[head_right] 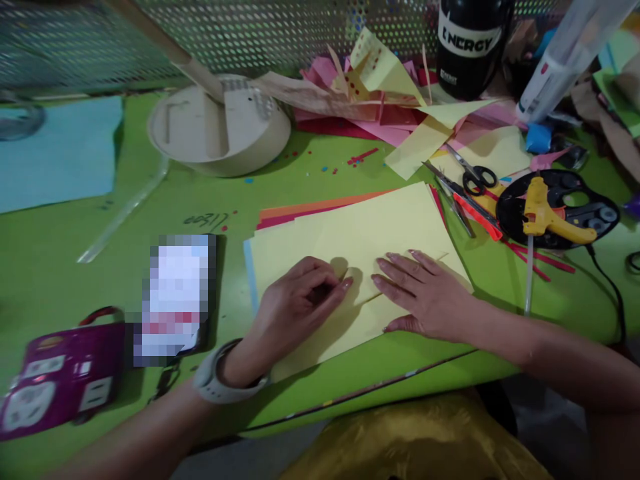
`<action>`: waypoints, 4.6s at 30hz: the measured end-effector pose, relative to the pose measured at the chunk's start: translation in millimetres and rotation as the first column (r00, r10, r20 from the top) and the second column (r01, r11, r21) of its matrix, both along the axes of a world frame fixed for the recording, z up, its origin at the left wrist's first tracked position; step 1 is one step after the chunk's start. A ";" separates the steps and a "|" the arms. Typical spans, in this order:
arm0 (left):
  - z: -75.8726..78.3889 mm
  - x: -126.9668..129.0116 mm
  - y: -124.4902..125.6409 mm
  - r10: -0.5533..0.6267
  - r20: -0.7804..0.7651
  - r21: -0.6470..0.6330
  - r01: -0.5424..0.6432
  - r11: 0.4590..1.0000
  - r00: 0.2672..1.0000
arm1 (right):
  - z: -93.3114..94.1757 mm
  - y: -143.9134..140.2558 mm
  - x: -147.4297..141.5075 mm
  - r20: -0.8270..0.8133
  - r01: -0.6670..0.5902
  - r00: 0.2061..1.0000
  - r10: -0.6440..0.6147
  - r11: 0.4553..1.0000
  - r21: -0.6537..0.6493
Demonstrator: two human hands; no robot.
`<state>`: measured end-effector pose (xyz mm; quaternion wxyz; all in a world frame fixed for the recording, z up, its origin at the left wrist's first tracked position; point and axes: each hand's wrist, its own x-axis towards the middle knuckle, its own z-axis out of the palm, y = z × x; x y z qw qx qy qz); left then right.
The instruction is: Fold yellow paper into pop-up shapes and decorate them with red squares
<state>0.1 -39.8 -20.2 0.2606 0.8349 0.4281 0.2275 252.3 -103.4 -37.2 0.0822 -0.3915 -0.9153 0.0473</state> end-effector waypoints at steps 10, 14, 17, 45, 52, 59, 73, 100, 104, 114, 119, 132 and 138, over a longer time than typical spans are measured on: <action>-0.8 -0.2 0.0 0.000 -0.013 0.016 0.000 1.000 1.000 | -0.6 -0.6 0.2 -0.008 0.006 1.000 -0.006 1.000 -0.010; -0.3 0.2 -0.5 -0.002 -0.018 0.014 0.002 1.000 1.000 | -1.0 -0.7 -0.8 -0.006 0.017 1.000 -0.017 1.000 0.000; -0.5 -0.1 -0.4 -0.005 -0.014 0.020 0.005 1.000 1.000 | -1.1 -0.9 -1.3 -0.018 0.022 1.000 -0.022 1.000 -0.013; -12.3 -2.1 6.4 -0.431 -0.351 0.294 0.535 0.792 0.831 | -3.9 5.7 -1.0 -0.038 0.016 0.999 -0.018 0.999 -0.038; -7.8 1.2 13.3 -0.510 -0.476 0.189 0.649 0.737 0.717 | -2.6 10.5 9.1 0.051 0.052 0.998 -0.046 0.991 -0.120; 1.2 10.5 11.0 -0.453 -0.572 0.175 0.641 0.747 0.684 | -6.1 10.2 50.0 0.080 0.148 0.987 -0.142 0.986 -0.080; -7.9 -44.3 0.7 -0.321 -0.668 0.216 0.588 0.780 0.671 | -0.8 15.2 53.8 0.097 0.268 0.961 -0.257 0.955 -0.126; -19.1 20.2 -30.0 -0.364 -0.467 0.196 0.496 0.846 0.806 | 5.0 39.1 -12.1 0.117 0.452 0.887 -0.448 0.892 -0.013; -16.6 19.5 -29.8 -0.386 -0.460 0.171 0.506 0.845 0.800 | 2.0 35.6 -0.2 0.162 0.505 0.857 -0.489 0.859 -0.083; -12.3 18.1 -25.2 -0.434 -0.455 0.095 0.527 0.845 0.778 | 22.0 28.2 38.3 0.025 0.629 0.777 -0.629 0.777 0.005; -12.1 16.9 -23.4 -0.441 -0.441 0.085 0.526 0.846 0.782 | 33.8 39.9 21.7 0.063 0.662 0.750 -0.659 0.746 -0.072; -0.3 3.4 29.9 -0.084 -0.224 0.086 0.105 0.991 0.971 | 51.9 59.1 36.9 0.034 0.638 0.741 -0.670 0.689 -0.344; -6.9 -6.0 45.0 -0.010 -0.208 0.010 0.012 1.000 0.978 | 49.9 65.1 43.2 -0.145 0.633 0.703 -0.697 0.705 -0.319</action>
